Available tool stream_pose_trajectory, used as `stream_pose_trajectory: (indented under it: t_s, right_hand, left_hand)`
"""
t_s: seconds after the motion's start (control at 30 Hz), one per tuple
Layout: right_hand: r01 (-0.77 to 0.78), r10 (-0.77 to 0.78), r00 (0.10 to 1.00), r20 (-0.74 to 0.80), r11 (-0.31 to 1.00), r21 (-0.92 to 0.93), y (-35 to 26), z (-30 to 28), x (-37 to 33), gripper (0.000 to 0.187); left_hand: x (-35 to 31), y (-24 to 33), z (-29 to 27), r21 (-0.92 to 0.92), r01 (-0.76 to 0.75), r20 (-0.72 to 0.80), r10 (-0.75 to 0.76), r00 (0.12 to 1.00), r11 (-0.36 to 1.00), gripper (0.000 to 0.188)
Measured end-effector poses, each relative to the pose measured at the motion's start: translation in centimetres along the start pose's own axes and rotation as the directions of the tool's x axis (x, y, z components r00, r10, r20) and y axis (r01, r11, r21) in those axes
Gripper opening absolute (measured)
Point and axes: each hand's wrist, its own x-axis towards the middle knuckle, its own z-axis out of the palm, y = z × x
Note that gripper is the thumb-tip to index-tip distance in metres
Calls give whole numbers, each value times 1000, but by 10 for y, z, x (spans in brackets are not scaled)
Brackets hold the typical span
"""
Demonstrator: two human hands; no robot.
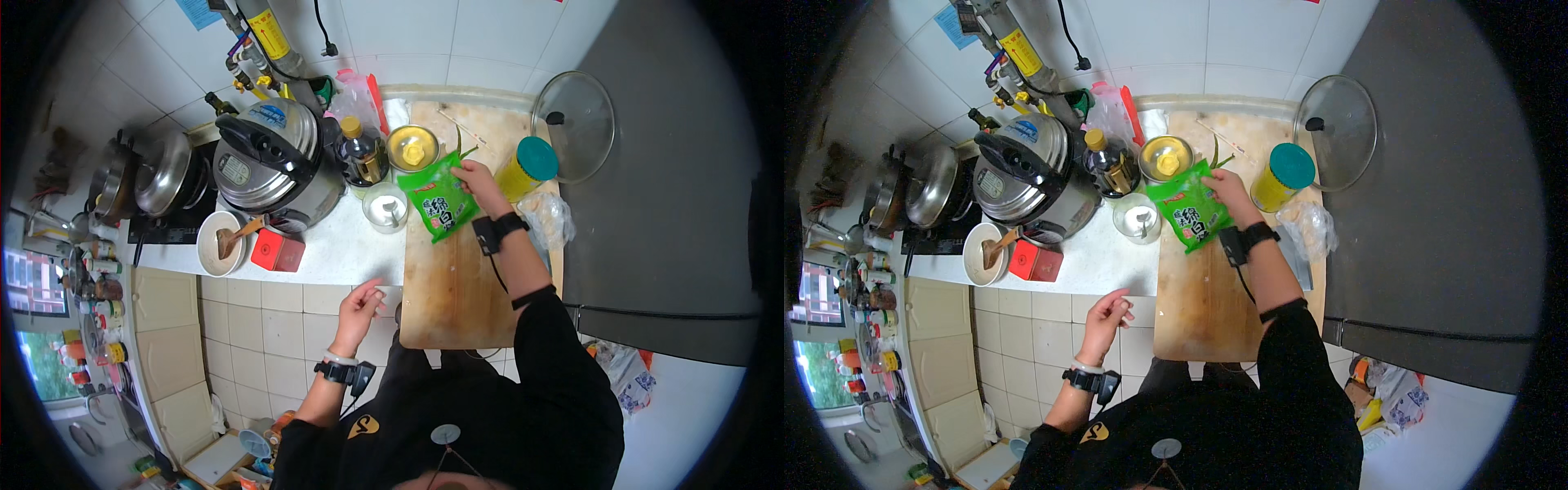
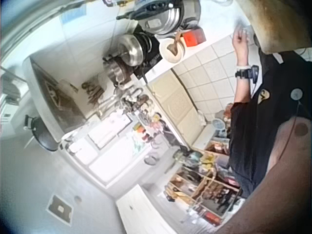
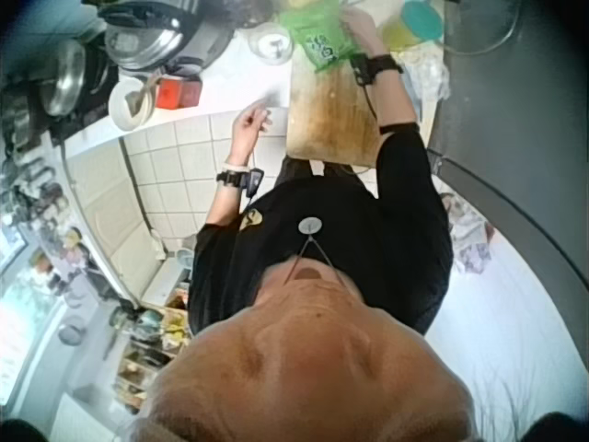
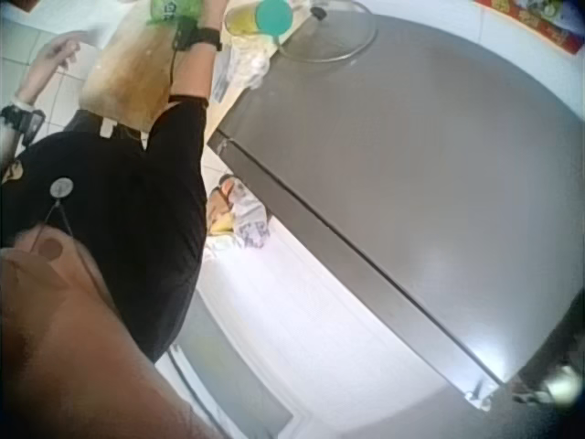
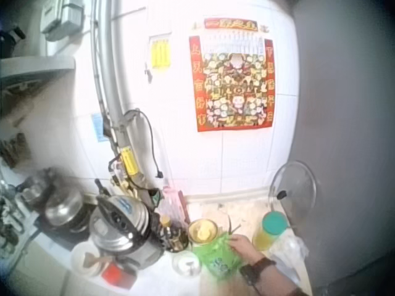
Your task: The person organizes food packaging on a kitchen counter, by picking up a yellow bag and placing it into a clear plastic bag, then gathering other plastic bags and moving items into a cabinet.
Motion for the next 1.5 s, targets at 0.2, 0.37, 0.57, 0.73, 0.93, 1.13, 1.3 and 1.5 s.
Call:
stream_pose_trajectory:
  t_s: [0.2, 0.37, 0.57, 0.73, 0.93, 1.13, 1.3, 1.5]
  right_hand:
    - [190, -183, 980, 76, 978, -86, -18, -11, -105, 14]
    - [154, -145, 987, -71, 977, 146, -27, -11, -158, 13]
    - [205, -213, 977, 15, 954, 217, 6, -10, -169, 12]
    - [235, -267, 963, 50, 911, 340, 17, -15, -172, 13]
    - [188, -270, 961, 51, 781, 595, 22, -21, -171, 11]
    - [233, -320, 944, 79, 819, 524, 21, -26, -167, 10]
    - [256, -336, 939, 77, 829, 498, 17, -31, -167, 9]
    - [287, -293, 954, -65, 823, 491, 17, -14, -156, 12]
  left_hand:
    - [37, 5, 12, 28, 42, 170, -46, 984, 999, 29]
    - [66, -16, 45, 298, -254, 241, 185, 953, 920, 57]
    - [81, -11, 89, 363, -373, 213, 314, 925, 854, 72]
    - [81, -13, 99, 466, -401, 221, 335, 916, 788, 72]
    - [73, -16, 105, 484, -362, 290, 244, 925, 797, 65]
    - [76, -30, 120, 381, -416, 319, 305, 898, 826, 71]
    - [77, -20, 130, 347, -411, 331, 300, 895, 843, 76]
    - [77, -1, 131, 391, -533, 400, 383, 833, 750, 87]
